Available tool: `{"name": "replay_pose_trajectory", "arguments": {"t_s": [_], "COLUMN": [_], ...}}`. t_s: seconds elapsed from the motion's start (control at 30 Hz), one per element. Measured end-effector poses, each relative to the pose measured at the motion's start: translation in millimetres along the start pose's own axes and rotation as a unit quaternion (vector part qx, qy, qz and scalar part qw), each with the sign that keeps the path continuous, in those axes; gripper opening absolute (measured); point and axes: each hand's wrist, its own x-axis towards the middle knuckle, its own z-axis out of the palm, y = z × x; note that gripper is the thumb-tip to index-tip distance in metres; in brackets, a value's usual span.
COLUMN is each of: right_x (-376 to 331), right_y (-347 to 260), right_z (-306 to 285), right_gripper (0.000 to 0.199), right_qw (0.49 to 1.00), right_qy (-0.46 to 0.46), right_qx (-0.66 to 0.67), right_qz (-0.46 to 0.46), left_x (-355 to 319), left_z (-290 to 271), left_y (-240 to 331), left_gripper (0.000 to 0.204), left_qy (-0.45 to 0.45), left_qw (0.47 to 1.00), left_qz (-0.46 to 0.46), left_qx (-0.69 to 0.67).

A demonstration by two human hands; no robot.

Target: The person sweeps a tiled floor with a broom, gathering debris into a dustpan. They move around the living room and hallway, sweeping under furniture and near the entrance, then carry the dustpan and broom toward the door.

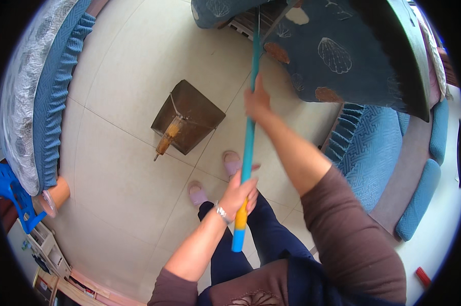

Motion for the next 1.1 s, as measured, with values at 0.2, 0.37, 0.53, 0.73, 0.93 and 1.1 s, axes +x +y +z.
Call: {"name": "replay_pose_trajectory", "arguments": {"t_s": [0.2, 0.37, 0.53, 0.73, 0.93, 1.1], "right_x": [-159.3, -191.6, -57.1, 71.6, 75.0, 41.2], "right_y": [75.1, 40.0, 17.2, -0.9, 7.9, 30.0], "right_z": [-18.7, -42.5, -58.0, -106.3, -101.1, -64.1], "right_gripper": [0.071, 0.072, 0.059, 0.018, 0.029, 0.043], "right_qw": [0.998, 0.99, 0.983, 0.956, 0.984, 0.991], "right_qy": [-0.009, -0.062, 0.047, 0.015, -0.029, -0.006], "right_qx": [-0.055, 0.113, 0.177, 0.291, 0.176, 0.117], "right_qz": [0.016, 0.052, -0.017, -0.043, 0.004, 0.064], "left_x": [-110.3, -127.6, -19.6, 91.2, 119.9, 69.0], "left_z": [-19.3, -14.9, -2.3, 67.9, 56.9, 18.1], "left_y": [-74.7, -90.8, -9.0, 68.9, 57.8, 9.7], "left_gripper": [0.043, 0.044, 0.039, 0.036, 0.046, 0.041], "left_qy": [-0.045, -0.082, 0.022, -0.028, 0.003, 0.019], "left_qw": [0.99, 0.992, 0.96, 0.972, 0.975, 0.974], "left_qz": [-0.134, -0.095, 0.005, 0.071, 0.068, 0.023], "left_qx": [0.017, 0.002, 0.28, 0.22, 0.212, 0.225]}}
